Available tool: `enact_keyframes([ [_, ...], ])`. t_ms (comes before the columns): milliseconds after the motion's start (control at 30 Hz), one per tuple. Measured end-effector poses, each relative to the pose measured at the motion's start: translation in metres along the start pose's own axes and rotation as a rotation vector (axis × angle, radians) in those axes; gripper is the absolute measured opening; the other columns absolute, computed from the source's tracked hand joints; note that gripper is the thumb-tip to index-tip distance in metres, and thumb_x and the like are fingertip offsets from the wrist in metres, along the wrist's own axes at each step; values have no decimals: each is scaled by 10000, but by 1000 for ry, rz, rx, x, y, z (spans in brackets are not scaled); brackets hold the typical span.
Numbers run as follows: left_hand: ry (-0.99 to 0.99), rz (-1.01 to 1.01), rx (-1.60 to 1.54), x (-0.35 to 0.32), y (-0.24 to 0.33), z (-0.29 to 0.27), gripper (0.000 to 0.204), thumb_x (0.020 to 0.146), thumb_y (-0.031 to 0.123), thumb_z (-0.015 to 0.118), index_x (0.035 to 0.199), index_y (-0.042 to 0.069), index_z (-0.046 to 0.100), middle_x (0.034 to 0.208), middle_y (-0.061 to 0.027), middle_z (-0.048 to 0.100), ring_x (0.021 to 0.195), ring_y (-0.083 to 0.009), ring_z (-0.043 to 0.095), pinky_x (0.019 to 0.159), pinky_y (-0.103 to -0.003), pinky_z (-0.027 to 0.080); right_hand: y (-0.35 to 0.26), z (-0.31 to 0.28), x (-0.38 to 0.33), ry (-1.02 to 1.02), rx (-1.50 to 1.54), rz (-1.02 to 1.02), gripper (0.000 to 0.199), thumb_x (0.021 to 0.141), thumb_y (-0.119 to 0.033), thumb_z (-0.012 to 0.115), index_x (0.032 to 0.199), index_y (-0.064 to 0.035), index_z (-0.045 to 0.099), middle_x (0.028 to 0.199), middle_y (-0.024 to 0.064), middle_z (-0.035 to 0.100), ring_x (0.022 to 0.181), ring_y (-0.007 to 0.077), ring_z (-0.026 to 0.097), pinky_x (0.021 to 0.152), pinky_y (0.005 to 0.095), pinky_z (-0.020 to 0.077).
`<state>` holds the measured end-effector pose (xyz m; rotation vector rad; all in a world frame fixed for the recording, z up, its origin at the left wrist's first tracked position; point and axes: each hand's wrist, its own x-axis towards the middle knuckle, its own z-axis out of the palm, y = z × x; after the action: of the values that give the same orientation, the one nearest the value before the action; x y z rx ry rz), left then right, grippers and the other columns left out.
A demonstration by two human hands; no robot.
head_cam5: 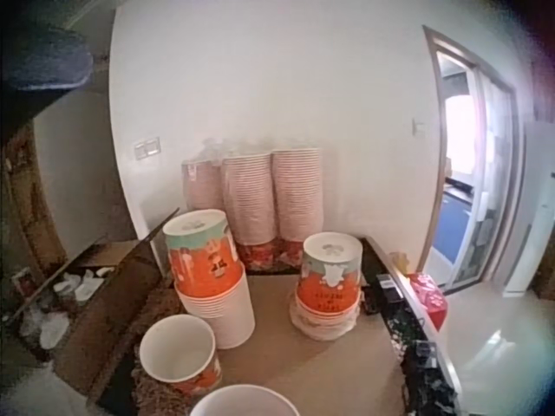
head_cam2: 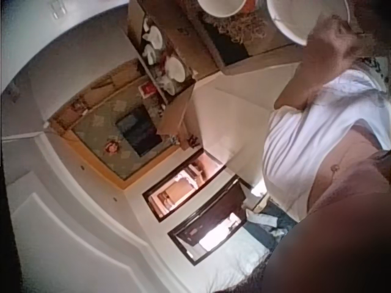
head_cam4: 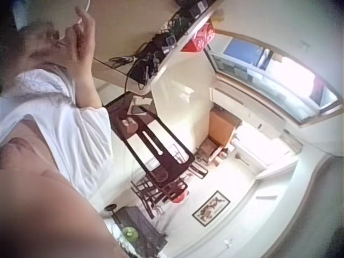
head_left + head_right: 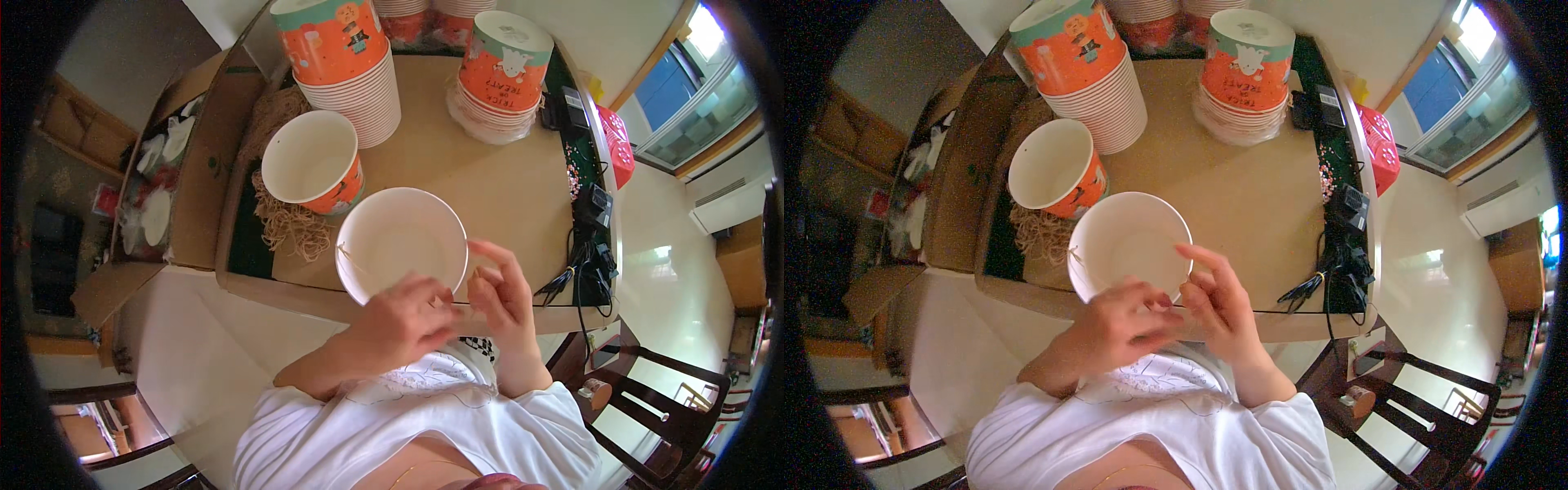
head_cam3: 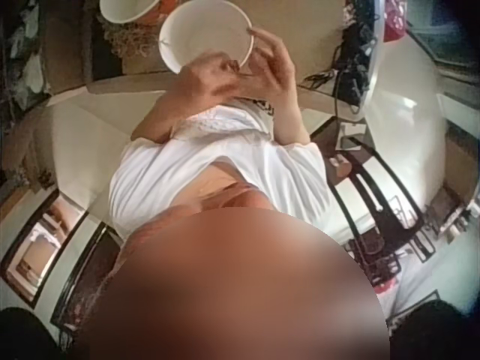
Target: Securing rubber bands onto the rims of paper bowls for packaging.
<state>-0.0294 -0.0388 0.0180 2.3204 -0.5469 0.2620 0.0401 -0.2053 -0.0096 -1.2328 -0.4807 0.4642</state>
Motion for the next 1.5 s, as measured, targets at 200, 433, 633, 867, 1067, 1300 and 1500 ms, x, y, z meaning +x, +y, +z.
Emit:
enact_keyframes([
  [200, 223, -267, -109, 14, -4, -7, 123, 845, 125, 634, 832, 33, 553, 794, -105, 550, 731, -296, 562, 608, -394, 453, 8, 2, -5, 16, -342, -279, 494, 885, 54, 559, 1354, 9, 412, 727, 57, 553, 602, 136, 511, 554, 249, 417],
  [433, 111, -336, -343, 22, -7, 6, 196, 938, 139, 517, 802, 7, 470, 751, -159, 527, 668, -351, 543, 592, -419, 423, 2, 2, -2, -84, -569, -364, 567, 837, 32, 636, 1358, -11, 416, 705, 94, 560, 569, 178, 529, 562, 274, 456],
  [633, 98, -380, -398, 21, -5, 4, 139, 950, 107, 483, 864, 5, 446, 769, -170, 525, 699, -373, 545, 616, -411, 430, -2, -1, -4, 38, -456, -151, 267, 839, 21, 653, 1088, -11, 561, 720, 52, 584, 607, 114, 537, 568, 232, 459],
  [867, 89, -344, -449, 21, -6, 6, 71, 945, 66, 474, 921, 17, 427, 821, -159, 507, 720, -338, 546, 635, -387, 436, -6, -1, -1, 97, -439, -172, 82, 835, 56, 639, 901, 21, 605, 820, 87, 600, 707, 103, 589, 592, 220, 480],
  [1067, 117, -279, -418, 21, -7, 8, 62, 925, 24, 480, 935, 26, 419, 839, -142, 486, 707, -316, 526, 640, -377, 436, -1, -4, -1, 114, -351, -168, 97, 822, 72, 645, 896, 16, 618, 826, 64, 596, 713, 90, 587, 598, 207, 482],
  [1300, 130, -266, -402, 22, -5, 7, 69, 920, 21, 484, 938, 31, 419, 840, -138, 485, 703, -308, 528, 636, -379, 432, -1, -3, 0, 130, -363, -192, 102, 809, 73, 655, 886, 11, 629, 811, 58, 586, 685, 83, 571, 572, 197, 462],
  [1500, 142, -304, -386, 23, -4, 5, 64, 927, 47, 493, 904, 28, 436, 786, -149, 514, 683, -342, 540, 610, -398, 428, -2, -2, 1, 141, -382, -200, 106, 802, 71, 657, 882, 7, 634, 779, 46, 574, 660, 75, 545, 548, 193, 436],
])
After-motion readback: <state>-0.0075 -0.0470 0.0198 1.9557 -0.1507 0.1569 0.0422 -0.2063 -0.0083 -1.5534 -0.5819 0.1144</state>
